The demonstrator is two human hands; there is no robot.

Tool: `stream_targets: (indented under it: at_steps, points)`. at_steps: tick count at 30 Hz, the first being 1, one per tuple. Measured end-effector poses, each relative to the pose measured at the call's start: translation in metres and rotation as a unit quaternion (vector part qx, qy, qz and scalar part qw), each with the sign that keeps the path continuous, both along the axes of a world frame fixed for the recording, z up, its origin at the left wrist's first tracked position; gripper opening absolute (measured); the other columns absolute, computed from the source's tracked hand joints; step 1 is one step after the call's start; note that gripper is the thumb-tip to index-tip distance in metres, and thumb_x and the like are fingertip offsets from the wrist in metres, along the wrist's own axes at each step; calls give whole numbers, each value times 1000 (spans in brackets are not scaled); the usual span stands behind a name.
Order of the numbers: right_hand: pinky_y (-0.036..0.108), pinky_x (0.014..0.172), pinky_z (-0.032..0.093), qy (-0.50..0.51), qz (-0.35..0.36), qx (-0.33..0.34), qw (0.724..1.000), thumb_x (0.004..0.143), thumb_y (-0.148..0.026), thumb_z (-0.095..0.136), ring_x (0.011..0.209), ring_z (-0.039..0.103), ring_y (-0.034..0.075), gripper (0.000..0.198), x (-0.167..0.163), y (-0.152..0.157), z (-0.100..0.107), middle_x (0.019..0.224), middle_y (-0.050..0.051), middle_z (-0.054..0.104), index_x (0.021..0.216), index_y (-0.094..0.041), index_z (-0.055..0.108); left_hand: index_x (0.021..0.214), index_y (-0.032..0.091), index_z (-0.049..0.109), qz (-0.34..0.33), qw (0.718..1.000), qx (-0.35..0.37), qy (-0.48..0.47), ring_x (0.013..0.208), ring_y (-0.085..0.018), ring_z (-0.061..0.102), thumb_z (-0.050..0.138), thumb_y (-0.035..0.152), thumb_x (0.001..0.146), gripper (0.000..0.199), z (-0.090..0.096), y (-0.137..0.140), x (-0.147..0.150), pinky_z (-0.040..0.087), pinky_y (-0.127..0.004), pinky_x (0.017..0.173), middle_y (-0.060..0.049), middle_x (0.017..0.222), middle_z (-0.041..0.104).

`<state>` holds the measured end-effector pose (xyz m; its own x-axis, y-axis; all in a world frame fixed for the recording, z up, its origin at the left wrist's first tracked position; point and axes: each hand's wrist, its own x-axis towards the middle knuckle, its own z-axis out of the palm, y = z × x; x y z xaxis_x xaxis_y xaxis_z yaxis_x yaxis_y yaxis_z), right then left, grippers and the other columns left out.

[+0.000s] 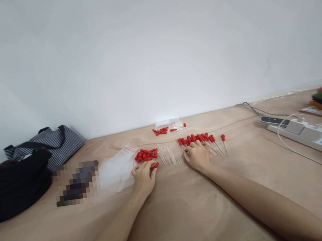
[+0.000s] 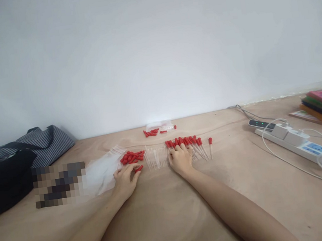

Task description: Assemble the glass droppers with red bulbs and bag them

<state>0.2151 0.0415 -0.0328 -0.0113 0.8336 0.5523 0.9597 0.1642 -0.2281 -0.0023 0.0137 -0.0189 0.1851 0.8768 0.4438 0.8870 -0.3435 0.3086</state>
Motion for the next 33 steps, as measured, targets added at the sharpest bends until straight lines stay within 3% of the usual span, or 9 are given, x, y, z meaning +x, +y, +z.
stream_targets:
  at_steps: [4,11,20,23,26,29,33]
  points:
    - [43,78,22,3,-27,-46,999,78,-34,49,86,46,25,25,-6,0,10,80,11,63,67,-19,66,88,21,55,2,1000,-12,-2,87,-24,60,48,14,77,15,2,-1,1,28,-45,85,-4,93,66]
    - [43,79,22,2,-73,-203,976,76,-28,48,96,48,30,26,-18,13,29,94,18,63,84,-13,67,90,21,53,-14,1000,0,-5,91,-22,59,45,13,78,16,-1,-1,0,30,-43,86,-4,96,65]
    - [45,85,21,17,-86,-249,965,75,-34,48,96,50,29,27,-11,17,38,87,15,65,79,-15,67,92,21,52,-23,1000,-8,-9,88,-22,60,48,15,76,18,-3,0,0,31,-42,87,-3,93,67]
    - [46,83,23,37,-64,-237,969,80,-43,43,91,51,29,37,-2,11,42,75,11,65,65,-18,66,94,21,51,-24,1000,-9,-7,87,-22,61,48,18,77,17,-3,-1,-1,27,-46,89,-3,90,68]
    - [42,79,25,69,-11,-169,983,80,-41,45,86,50,26,36,12,-2,37,70,9,63,61,-19,66,94,21,51,-36,999,-3,-10,87,-23,61,48,19,78,17,-2,-5,0,26,-47,89,-3,88,68]
    - [36,75,27,65,84,-70,992,81,-34,51,82,48,21,24,28,-21,23,75,6,61,68,-21,67,95,21,51,-76,997,3,-17,87,-22,61,47,20,79,17,-1,-12,3,26,-45,90,-3,88,68]
    - [34,74,26,21,223,-9,975,81,-33,54,77,46,17,18,52,-46,3,74,3,57,75,-26,69,96,22,53,-139,990,-7,-13,85,-20,61,47,23,80,17,0,-23,11,24,-45,91,-2,86,68]
